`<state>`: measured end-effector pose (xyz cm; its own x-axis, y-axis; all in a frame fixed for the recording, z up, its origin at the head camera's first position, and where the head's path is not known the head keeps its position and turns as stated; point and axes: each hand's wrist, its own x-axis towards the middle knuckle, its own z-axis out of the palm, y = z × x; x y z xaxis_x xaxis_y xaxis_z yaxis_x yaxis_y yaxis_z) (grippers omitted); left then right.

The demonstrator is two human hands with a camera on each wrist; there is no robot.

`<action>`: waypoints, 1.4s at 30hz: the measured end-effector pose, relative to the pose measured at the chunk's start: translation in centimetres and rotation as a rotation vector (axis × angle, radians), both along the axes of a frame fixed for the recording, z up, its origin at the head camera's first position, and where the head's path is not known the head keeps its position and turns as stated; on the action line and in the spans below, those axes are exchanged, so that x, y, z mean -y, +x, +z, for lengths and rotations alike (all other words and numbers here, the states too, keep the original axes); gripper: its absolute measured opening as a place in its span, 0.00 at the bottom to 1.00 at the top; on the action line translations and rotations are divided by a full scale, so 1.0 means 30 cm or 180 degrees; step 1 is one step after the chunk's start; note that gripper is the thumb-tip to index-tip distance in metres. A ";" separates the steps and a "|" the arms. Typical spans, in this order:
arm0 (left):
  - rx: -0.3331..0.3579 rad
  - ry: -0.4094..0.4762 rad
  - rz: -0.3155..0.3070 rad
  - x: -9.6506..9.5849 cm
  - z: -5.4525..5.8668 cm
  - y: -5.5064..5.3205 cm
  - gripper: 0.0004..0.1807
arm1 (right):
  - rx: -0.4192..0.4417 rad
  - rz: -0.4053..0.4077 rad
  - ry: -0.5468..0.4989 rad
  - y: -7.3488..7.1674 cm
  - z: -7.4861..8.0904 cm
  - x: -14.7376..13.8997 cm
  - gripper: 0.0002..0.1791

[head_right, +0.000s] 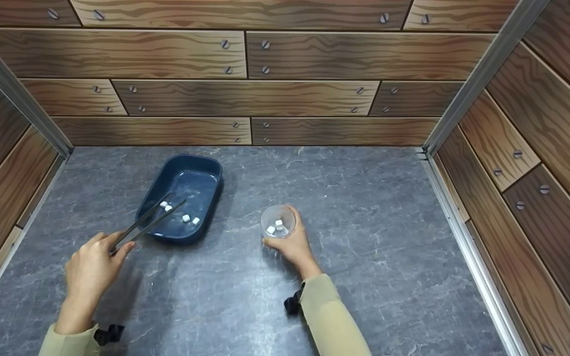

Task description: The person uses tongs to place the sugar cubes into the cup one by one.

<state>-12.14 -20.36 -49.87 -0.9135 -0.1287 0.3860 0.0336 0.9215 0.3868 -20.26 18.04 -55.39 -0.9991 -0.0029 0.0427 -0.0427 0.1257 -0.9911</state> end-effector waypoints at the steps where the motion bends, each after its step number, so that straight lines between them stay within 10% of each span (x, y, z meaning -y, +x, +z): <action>1: 0.0037 -0.0022 0.0033 0.000 0.000 0.001 0.19 | -0.0024 -0.0002 -0.0027 0.008 0.014 0.006 0.52; 28: 0.0605 -0.0264 0.0314 -0.007 0.037 -0.029 0.10 | -0.0037 -0.0375 0.0007 -0.025 -0.102 0.022 0.54; 42: 0.0735 -0.0346 0.0337 -0.011 0.062 -0.064 0.12 | -0.0009 -0.0310 0.0018 0.032 0.019 0.050 0.52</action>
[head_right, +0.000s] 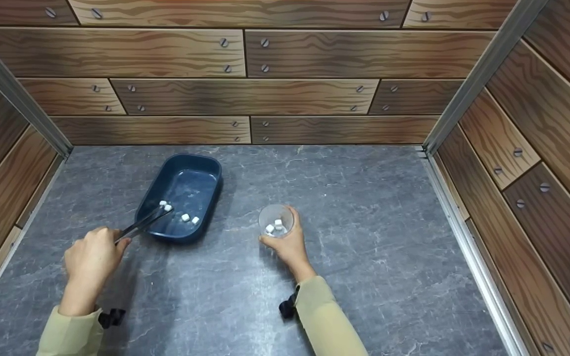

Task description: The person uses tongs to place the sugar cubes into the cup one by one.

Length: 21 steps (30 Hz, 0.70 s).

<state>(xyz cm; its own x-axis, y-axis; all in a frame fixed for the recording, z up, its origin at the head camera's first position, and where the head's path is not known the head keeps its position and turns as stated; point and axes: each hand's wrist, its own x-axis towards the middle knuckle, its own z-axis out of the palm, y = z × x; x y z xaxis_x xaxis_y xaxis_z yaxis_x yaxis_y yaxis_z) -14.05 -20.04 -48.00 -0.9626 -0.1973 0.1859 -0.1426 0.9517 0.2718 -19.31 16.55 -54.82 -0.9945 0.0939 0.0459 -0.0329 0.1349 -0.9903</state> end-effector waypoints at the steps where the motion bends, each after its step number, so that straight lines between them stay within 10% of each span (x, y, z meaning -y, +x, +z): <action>1: 0.0009 -0.0005 0.0003 -0.001 0.002 -0.004 0.13 | -0.0007 -0.0002 -0.0007 0.001 0.003 0.001 0.52; 21: 0.0085 -0.0107 -0.0022 -0.012 0.010 -0.043 0.13 | 0.0021 0.0021 -0.0050 0.001 0.000 -0.005 0.53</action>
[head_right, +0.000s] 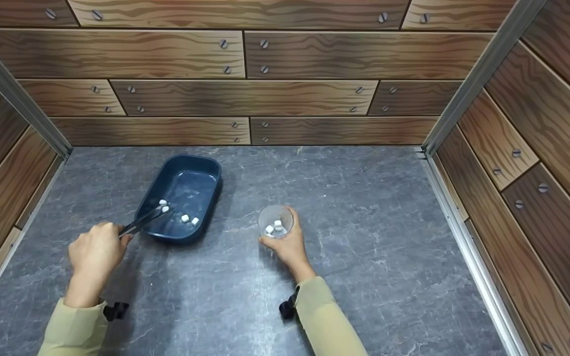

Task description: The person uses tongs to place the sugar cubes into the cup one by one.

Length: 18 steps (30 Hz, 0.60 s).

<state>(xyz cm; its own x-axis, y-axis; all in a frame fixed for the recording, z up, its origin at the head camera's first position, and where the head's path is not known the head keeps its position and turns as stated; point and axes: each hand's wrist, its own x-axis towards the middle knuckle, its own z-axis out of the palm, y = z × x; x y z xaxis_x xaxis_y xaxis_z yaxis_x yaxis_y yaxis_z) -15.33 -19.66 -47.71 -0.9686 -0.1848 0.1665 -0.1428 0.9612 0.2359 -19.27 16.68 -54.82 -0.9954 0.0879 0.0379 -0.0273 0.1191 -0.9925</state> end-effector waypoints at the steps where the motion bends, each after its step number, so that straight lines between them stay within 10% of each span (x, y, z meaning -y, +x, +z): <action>1: 0.0005 -0.0005 -0.0002 -0.001 0.001 -0.001 0.13 | -0.0013 0.0001 -0.0011 -0.001 -0.001 0.000 0.53; 18: -0.0067 -0.0065 -0.0057 -0.004 -0.001 -0.001 0.11 | -0.0113 -0.0006 -0.0044 -0.001 -0.003 0.001 0.53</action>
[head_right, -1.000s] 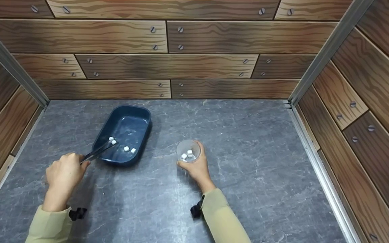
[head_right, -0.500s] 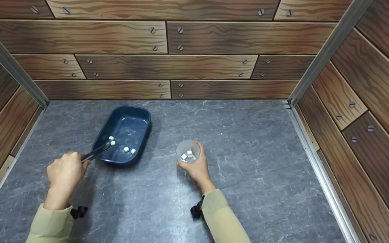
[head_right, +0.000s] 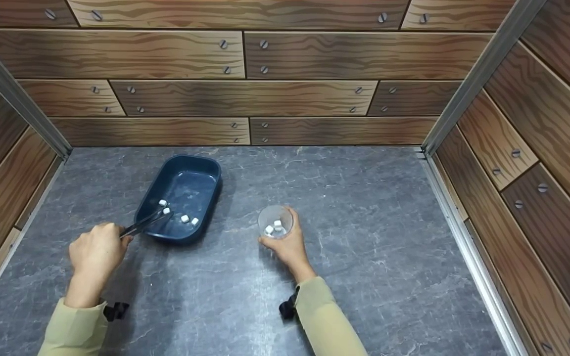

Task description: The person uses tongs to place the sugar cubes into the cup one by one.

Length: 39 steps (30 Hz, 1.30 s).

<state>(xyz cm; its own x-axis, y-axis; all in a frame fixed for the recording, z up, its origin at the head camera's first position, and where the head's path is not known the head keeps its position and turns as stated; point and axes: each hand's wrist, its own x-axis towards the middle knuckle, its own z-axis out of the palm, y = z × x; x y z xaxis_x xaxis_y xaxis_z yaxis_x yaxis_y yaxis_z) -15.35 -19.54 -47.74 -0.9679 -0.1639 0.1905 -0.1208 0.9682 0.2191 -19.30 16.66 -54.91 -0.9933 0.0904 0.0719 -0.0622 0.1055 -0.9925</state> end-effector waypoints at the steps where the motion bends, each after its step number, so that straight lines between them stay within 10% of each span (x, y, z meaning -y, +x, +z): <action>1: -0.0020 -0.0008 -0.0002 -0.001 0.000 0.001 0.10 | 0.0003 0.0000 0.0003 0.000 0.000 0.000 0.53; 22: -0.0293 0.0015 -0.0109 -0.011 -0.006 0.024 0.09 | 0.0021 0.0002 0.0004 0.000 0.004 0.002 0.53; 39: -0.1093 0.0031 -0.0605 -0.066 0.018 0.062 0.11 | 0.0080 0.0069 -0.0027 -0.003 0.000 -0.004 0.53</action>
